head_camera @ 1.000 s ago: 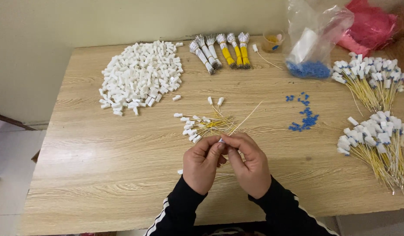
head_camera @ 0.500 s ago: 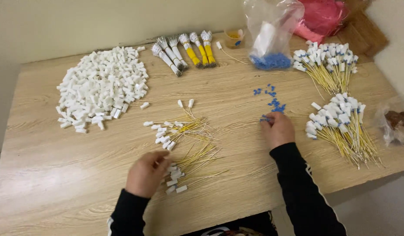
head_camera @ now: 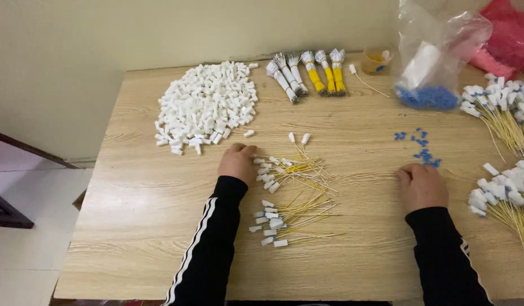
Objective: Assembling small wire components by hand and bundling them with rubber bands
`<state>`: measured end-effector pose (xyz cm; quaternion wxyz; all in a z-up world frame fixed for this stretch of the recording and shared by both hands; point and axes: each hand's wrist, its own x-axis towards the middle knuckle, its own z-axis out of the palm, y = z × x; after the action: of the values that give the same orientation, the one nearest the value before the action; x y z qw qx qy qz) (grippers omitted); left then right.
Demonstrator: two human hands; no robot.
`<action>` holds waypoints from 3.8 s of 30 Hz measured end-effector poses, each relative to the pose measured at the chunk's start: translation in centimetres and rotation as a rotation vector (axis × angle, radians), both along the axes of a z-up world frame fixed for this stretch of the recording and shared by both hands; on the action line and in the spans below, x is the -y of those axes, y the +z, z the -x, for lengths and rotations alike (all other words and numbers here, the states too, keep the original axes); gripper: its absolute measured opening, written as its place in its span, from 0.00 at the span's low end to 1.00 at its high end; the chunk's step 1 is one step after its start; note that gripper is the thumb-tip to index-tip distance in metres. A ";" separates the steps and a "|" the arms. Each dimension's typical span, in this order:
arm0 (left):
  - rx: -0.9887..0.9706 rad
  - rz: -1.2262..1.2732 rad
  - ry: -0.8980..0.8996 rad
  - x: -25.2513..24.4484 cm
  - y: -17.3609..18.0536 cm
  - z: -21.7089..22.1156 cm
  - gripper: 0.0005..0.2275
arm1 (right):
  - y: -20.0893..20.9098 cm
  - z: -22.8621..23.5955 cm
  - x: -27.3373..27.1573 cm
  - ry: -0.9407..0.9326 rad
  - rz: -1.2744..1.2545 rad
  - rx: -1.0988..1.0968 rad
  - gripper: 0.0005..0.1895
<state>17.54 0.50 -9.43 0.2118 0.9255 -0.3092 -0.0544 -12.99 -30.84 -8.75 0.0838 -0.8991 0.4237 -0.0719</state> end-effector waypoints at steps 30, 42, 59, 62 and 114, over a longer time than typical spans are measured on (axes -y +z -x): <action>-0.900 1.422 -0.066 1.8 8.7 16.6 0.12 | 11.6 -6.7 -18.2 0.348 -0.913 1.063 0.06; -1.190 1.278 0.046 1.5 7.6 17.2 0.14 | 13.0 -6.0 -18.4 0.426 -0.816 1.037 0.05; -1.077 1.339 0.038 0.5 9.9 18.3 0.11 | 14.2 -4.7 -19.6 0.615 -0.562 0.947 0.08; -1.079 1.315 0.114 0.5 9.7 18.2 0.10 | 13.7 -4.9 -19.9 0.633 -0.541 0.935 0.09; -0.181 0.272 0.033 8.9 3.7 -0.3 0.13 | 1.4 -1.9 -0.9 -0.105 -0.072 0.186 0.16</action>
<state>17.81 -8.35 -5.69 0.3628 0.8846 -0.2784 -0.0916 -11.13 -29.97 -7.33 0.1511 -0.8616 0.4628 -0.1438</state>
